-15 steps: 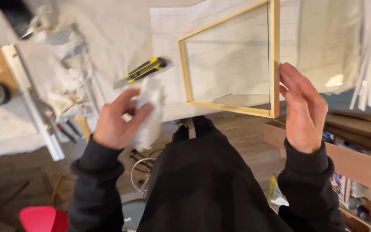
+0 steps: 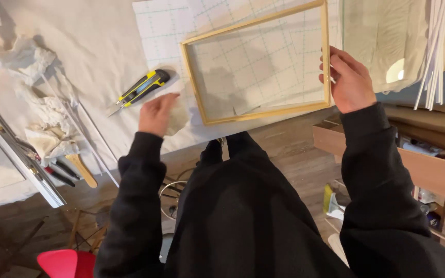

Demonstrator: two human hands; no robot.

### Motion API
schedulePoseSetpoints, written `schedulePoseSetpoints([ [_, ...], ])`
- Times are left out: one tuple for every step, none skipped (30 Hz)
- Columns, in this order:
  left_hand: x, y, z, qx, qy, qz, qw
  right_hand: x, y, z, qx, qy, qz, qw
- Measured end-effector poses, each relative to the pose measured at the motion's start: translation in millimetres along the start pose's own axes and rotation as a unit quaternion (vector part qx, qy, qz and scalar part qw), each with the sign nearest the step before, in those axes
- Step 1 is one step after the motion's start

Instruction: Assembling and cleaning wooden picture frames and glass panes on a workbench.

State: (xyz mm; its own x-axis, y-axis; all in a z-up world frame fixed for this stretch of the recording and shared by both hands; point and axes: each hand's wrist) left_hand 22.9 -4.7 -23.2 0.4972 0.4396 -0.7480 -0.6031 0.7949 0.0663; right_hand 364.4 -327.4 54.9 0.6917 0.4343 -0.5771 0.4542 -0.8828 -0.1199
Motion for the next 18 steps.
schedulePoseSetpoints([
  [6, -10, 4, 0.003, 0.002, 0.001, 1.000, 4, 3, 4, 0.003, -0.002, 0.000, 1.000],
  [11, -20, 7, 0.094, -0.037, 0.030, 0.994, 8, 5, 9, 0.021, 0.002, -0.009, 1.000],
  [18, -31, 11, 0.184, -0.076, 0.057, 0.978, 12, 8, 12, 0.038, 0.006, -0.016, 0.999],
  [25, -36, 5, 0.187, -0.075, 0.056, 0.978, 15, 10, 18, 0.040, 0.005, -0.015, 0.999],
  [33, -43, -1, 0.178, -0.099, 0.055, 0.978, 19, 13, 22, 0.058, 0.011, -0.014, 0.998],
  [41, -50, -6, 0.168, -0.123, 0.054, 0.977, 22, 16, 27, 0.075, 0.017, -0.013, 0.997],
  [43, -53, -9, 0.170, -0.122, 0.053, 0.976, 22, 15, 28, 0.077, 0.016, -0.012, 0.997],
  [46, -55, -11, 0.161, -0.118, 0.058, 0.978, 22, 13, 28, 0.075, 0.022, -0.005, 0.997],
  [47, -56, -14, 0.152, -0.113, 0.064, 0.980, 21, 11, 29, 0.074, 0.028, 0.002, 0.997],
  [39, -57, -10, 0.154, -0.111, 0.064, 0.980, 14, 9, 26, 0.076, 0.026, 0.002, 0.997],
  [34, -57, -4, 0.118, -0.112, 0.057, 0.985, 11, 7, 21, 0.061, 0.042, 0.008, 0.997],
  [28, -57, 2, 0.082, -0.113, 0.049, 0.989, 7, 4, 16, 0.047, 0.057, 0.015, 0.997],
  [18, -57, 9, 0.082, -0.114, 0.050, 0.989, 1, 2, 11, 0.048, 0.058, 0.014, 0.997],
  [8, -57, 15, 0.047, -0.104, 0.039, 0.993, -5, -1, 5, 0.043, 0.069, 0.023, 0.996],
  [-2, -58, 21, 0.010, -0.094, 0.027, 0.995, -13, -2, -1, 0.038, 0.081, 0.034, 0.995],
  [-7, -57, 21, 0.010, -0.095, 0.026, 0.995, -19, -2, -4, 0.038, 0.081, 0.034, 0.995],
  [-10, -55, 22, -0.036, -0.126, 0.001, 0.991, -25, -2, -7, 0.042, 0.091, 0.037, 0.994],
  [-15, -54, 23, -0.082, -0.157, -0.025, 0.984, -31, -2, -10, 0.047, 0.101, 0.040, 0.993],
])
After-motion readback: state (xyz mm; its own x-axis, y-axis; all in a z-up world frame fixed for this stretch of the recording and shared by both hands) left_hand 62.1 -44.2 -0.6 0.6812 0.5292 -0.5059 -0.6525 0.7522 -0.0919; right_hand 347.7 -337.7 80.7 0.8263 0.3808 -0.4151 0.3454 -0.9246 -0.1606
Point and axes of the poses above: each hand's wrist, its own x-axis towards the middle knuckle, its own y-axis out of the back of the hand, z = x × y, and after that the axes turned 5 degrees about y, right-handed
